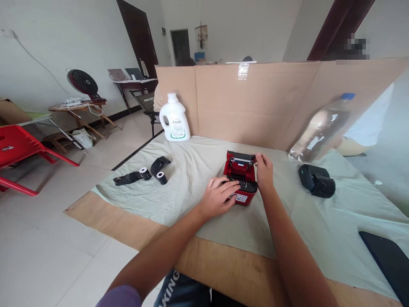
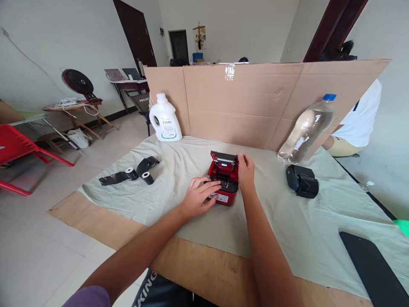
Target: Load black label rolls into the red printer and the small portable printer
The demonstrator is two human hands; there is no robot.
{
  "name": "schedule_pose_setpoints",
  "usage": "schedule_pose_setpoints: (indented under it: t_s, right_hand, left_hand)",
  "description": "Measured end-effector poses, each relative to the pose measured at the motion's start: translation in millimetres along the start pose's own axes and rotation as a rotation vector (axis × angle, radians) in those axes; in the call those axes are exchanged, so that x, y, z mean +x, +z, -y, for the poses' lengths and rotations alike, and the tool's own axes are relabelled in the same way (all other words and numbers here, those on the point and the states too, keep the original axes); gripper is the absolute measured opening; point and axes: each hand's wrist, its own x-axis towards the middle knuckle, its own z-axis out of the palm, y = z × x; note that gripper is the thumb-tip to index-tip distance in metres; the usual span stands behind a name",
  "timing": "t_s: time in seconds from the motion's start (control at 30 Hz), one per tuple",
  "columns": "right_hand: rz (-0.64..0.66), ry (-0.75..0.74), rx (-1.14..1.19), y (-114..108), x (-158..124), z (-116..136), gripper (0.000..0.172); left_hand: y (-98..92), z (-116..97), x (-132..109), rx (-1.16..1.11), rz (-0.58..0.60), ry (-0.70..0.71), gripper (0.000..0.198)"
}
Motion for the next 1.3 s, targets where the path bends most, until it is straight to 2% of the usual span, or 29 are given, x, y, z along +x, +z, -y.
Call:
schedule_pose_setpoints:
  t_s: [0.1, 0.13, 0.2, 0.27, 0.37, 0.5, 0.77, 0.97, 1.07, 1.3]
  right_hand:
    - [0.076, -0.073, 0.033, -11.6, -23.4, -13.3, 0.021]
    - [0.122, -0.084, 0.041, -15.7, -30.5, -19.3, 0.023]
    - [0.178, -0.041, 0.130, -19.9, -41.7, -32.0, 0.044]
    - [0.170, 0.036, 0.292, -17.8, -48.7, -42.5, 0.061]
    - [0.140, 0.134, 0.464, -8.3, -53.6, -49.0, 0.068]
    - [0.084, 0.263, 0.525, -2.6, -54.6, -46.3, 0.075]
    - [0.091, 0.341, 0.511, -11.2, -48.5, -45.3, 0.072]
    - [0.095, 0.207, 0.581, -4.8, -60.9, -50.1, 0.055]
    - [0.089, 0.213, 0.607, -3.5, -64.0, -53.6, 0.052]
    - [0.099, 0.235, 0.590, -9.2, -55.3, -52.7, 0.059]
  left_hand:
    - [-1.7, 1.0, -0.1, -0.001, -0.024, 0.012, 0.034]
    - [-1.9, 1.4, -0.4, -0.001, -0.020, 0.010, 0.034]
    - [-2.0, 2.8, -1.3, -0.002, -0.001, 0.015, 0.034]
    - [-2.5, 5.3, -2.0, -0.007, 0.019, 0.024, 0.036]
    - [-4.5, 10.9, -1.8, -0.017, 0.024, -0.048, 0.044]
    - [-7.3, 18.0, 1.7, -0.083, 0.046, -0.207, 0.066]
    - [-3.5, 19.6, 7.0, -0.167, 0.020, -0.286, 0.063]
    - [4.8, 23.9, -1.7, -0.193, 0.033, -0.189, 0.064]
    - [5.5, 25.8, -3.0, -0.199, 0.045, -0.175, 0.069]
    - [0.0, 22.1, 0.4, -0.237, 0.038, -0.317, 0.068]
